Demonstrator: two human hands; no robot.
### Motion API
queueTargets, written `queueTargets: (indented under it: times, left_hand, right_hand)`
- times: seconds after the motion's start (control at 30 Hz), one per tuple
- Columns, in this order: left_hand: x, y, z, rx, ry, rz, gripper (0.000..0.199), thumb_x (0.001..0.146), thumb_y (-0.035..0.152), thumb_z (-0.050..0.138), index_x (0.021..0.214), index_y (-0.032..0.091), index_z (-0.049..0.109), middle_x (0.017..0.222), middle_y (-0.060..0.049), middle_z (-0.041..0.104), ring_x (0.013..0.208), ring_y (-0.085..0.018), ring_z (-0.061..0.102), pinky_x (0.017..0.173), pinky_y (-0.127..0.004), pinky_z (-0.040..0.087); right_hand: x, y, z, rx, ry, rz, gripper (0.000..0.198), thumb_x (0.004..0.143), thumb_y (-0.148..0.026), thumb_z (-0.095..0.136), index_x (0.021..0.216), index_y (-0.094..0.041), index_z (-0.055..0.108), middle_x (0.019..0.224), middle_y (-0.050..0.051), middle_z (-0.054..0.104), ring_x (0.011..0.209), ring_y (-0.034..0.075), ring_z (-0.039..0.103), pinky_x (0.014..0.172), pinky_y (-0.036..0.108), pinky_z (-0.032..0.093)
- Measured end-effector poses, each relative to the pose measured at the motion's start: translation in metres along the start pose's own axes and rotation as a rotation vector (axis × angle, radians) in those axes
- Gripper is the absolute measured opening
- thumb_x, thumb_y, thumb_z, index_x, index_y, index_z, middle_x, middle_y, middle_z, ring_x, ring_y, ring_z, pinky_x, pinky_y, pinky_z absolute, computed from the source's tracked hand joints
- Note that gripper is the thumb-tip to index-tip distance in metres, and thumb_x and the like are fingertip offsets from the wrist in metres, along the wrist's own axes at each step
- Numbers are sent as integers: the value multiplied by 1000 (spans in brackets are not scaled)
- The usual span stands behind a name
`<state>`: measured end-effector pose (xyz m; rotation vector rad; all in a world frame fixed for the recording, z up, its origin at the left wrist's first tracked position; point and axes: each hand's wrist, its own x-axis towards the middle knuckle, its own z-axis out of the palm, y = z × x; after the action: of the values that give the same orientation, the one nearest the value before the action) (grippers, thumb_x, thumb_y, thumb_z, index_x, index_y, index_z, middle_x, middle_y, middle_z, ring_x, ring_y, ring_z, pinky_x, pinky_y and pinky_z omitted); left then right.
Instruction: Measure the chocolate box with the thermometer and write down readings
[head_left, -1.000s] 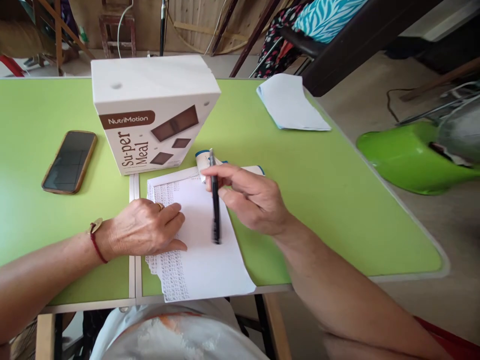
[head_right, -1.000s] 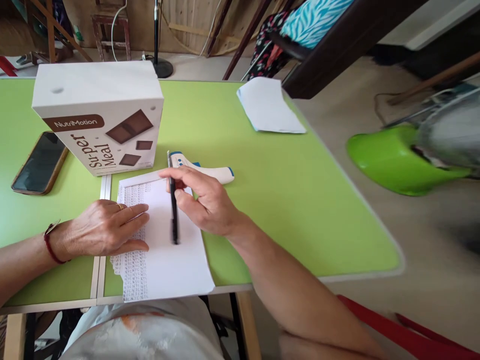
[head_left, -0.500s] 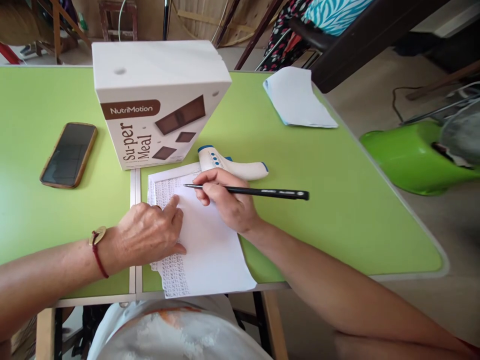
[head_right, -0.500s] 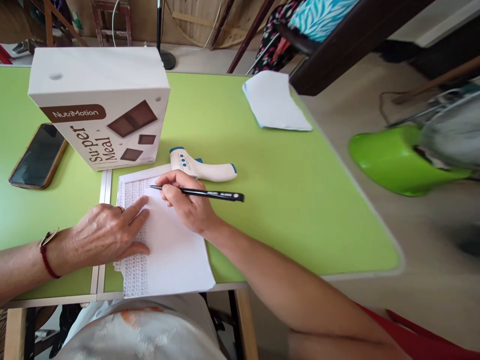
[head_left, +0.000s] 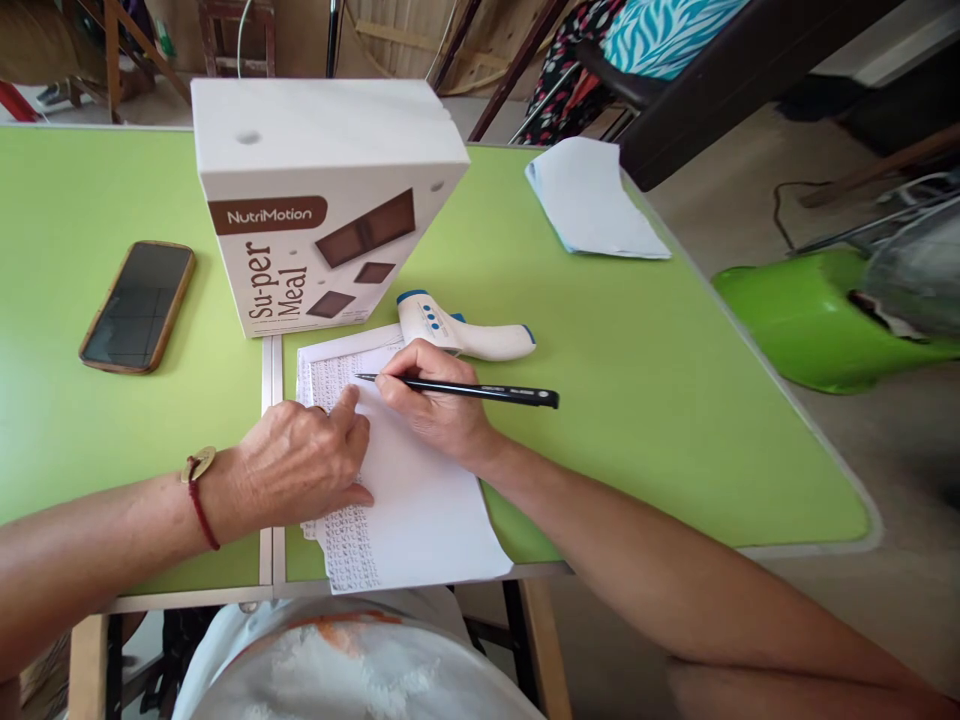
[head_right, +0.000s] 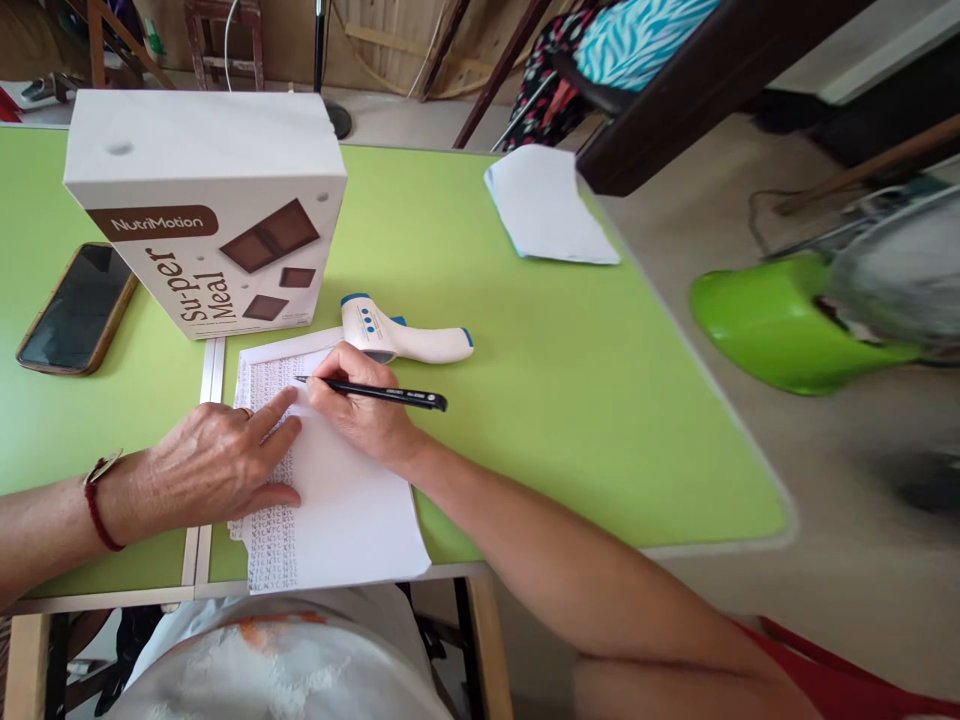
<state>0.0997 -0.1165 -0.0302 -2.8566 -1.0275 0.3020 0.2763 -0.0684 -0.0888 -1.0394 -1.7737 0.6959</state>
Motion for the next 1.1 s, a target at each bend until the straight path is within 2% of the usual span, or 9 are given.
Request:
queueTargets:
  times: [0.27,0.57,0.87,1.1]
  left_hand:
    - [0,-1,0,-12,5,1,52,84,60,59,101,11,62,113,-18,62,52,-22,62,39,-35,41]
    - [0,0,1,-1,3,5,53,85,60,58,102,10,60,114,-19,61,52,-21,61,39,-33,39]
    - [-1,-1,0,-9,24,10,53,84,60,60,101,10,60,112,-19,62,52,-19,60,40,-31,36]
    - [0,-1,1,-1,22,8,55,84,61,59,103,9,60,120,-22,59,53,-18,60,40,-31,37]
  right_hand:
    - [0,0,0,-1,-46,10,17,77,-18,58,65,-22,48,56,-6,52,49,8,43,46,22,38]
    - [-1,1,1,-14,-33,-15,17,76,-16,58,64,-22,47,56,-7,51,49,8,44,47,22,38]
    - [0,-2,1,-35,7,41,17,73,-16,56,62,-23,45,54,-6,50,49,9,42,48,23,38]
    - [1,-2,-1,-20,-42,14,17,74,-16,57,63,-22,46,55,-6,51,50,8,43,47,23,37]
